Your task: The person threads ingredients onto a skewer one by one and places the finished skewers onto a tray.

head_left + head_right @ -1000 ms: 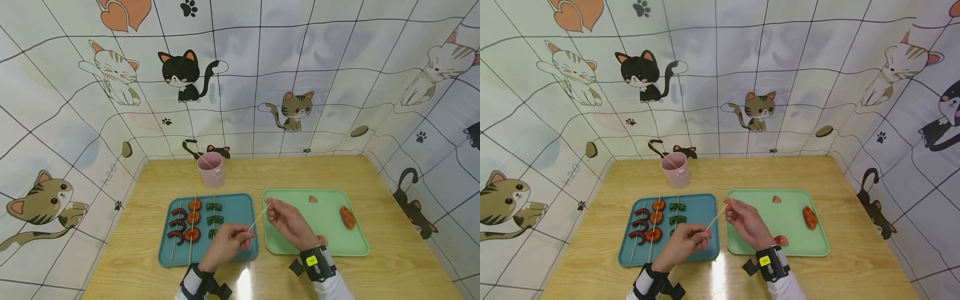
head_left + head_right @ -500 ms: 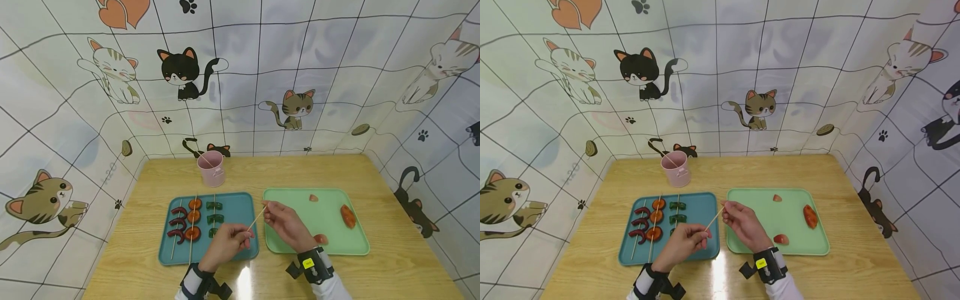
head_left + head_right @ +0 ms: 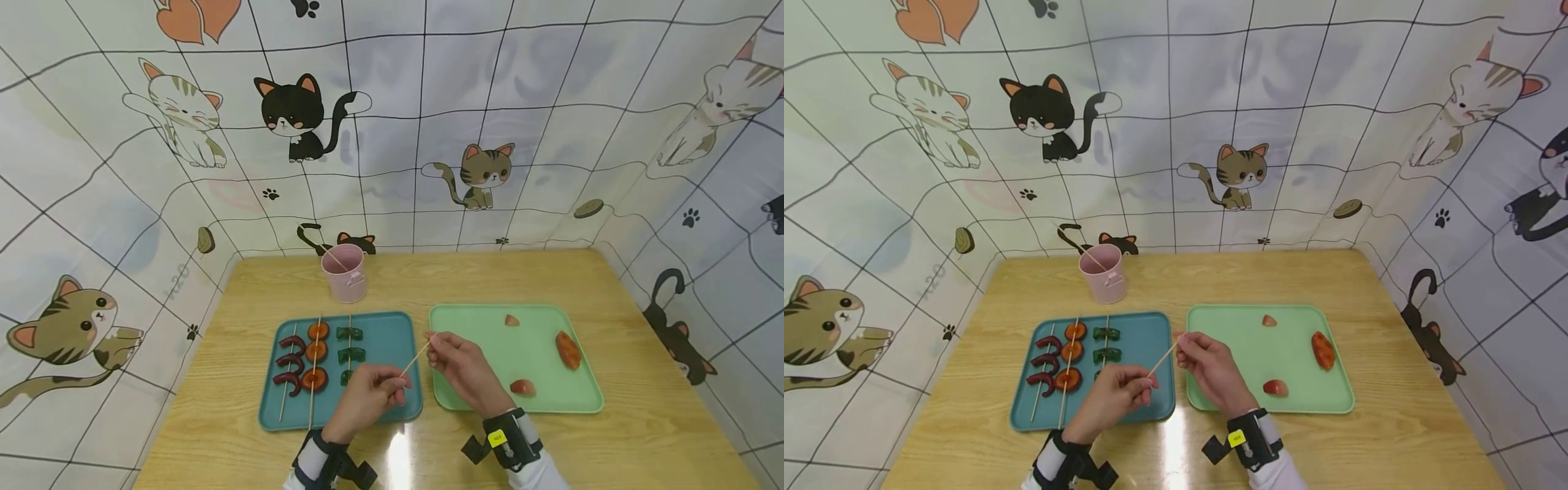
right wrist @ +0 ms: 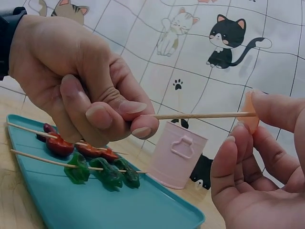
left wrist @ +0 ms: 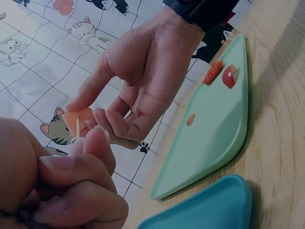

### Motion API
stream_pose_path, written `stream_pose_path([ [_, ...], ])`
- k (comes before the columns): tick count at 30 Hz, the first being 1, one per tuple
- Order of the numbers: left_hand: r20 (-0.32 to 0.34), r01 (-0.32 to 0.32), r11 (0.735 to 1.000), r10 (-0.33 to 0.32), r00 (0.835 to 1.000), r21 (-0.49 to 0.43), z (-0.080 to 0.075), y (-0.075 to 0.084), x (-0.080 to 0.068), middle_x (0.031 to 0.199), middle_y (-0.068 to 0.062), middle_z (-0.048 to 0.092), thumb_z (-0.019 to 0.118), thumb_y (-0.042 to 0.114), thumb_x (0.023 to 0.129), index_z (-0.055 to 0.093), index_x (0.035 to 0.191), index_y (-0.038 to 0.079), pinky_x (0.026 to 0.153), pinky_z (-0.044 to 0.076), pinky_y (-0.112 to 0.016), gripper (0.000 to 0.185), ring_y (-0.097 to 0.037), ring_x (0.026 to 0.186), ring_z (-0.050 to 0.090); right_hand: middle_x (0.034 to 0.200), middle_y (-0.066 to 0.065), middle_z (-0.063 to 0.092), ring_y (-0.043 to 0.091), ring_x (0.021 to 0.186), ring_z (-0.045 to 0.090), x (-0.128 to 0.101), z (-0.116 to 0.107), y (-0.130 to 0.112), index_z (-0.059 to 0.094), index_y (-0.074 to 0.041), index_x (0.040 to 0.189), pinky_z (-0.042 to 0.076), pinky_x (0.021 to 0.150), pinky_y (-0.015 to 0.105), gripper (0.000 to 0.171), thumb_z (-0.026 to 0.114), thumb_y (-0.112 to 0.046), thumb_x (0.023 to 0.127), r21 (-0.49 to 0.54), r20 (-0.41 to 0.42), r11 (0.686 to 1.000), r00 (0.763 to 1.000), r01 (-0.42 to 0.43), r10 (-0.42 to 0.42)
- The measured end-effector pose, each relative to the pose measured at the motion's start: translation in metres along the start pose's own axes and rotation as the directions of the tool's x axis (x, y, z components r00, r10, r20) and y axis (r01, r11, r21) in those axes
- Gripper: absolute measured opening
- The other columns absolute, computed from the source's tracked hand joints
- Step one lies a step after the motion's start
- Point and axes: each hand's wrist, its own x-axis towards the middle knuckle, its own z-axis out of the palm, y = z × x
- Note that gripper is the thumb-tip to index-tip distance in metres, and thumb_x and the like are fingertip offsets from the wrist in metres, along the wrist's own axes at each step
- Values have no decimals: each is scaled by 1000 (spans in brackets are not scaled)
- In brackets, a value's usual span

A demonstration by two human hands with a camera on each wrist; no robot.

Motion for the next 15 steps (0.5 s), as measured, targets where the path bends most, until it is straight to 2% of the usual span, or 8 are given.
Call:
stream_pose_path([
  [3, -2, 11, 1000, -11, 1000, -11, 0, -3, 1, 72, -6, 68, 59, 5, 103, 75, 101, -6, 54, 44, -17, 20, -5, 61, 56, 104, -3, 62, 7, 86, 58, 0, 1, 1, 70, -17, 94, 52, 84, 21, 16, 59, -18, 105, 2, 15, 1000, 1000, -4, 4],
  [9, -11, 52, 998, -53, 999, -29, -1, -4, 0, 71, -6, 67, 59, 4, 102, 73, 102, -10, 54, 43, -18, 20, -7, 61, 55, 116, 1, 55, 6, 86, 59, -2, 3, 5, 69, -18, 90, 52, 84, 20, 20, 57, -14, 106, 8, 25, 1000, 1000, -5, 5],
  [13, -47, 51, 999, -51, 998, 6, 0, -2, 1, 69, -6, 67, 61, 6, 101, 75, 99, -6, 52, 42, -18, 18, -7, 59, 55, 117, 0, 57, 6, 85, 60, -2, 9, 12, 68, -18, 89, 52, 82, 20, 18, 60, -13, 104, -27, 24, 1000, 1000, 5, -5],
  [15, -70, 40, 999, -38, 997, 26, 2, -1, 4, 69, -5, 67, 62, 6, 101, 76, 96, -2, 51, 41, -18, 17, -8, 59, 55, 117, -1, 61, 6, 89, 62, -3, 14, 19, 69, -19, 90, 53, 84, 21, 16, 62, -12, 103, -56, 51, 998, 999, 1, 2],
])
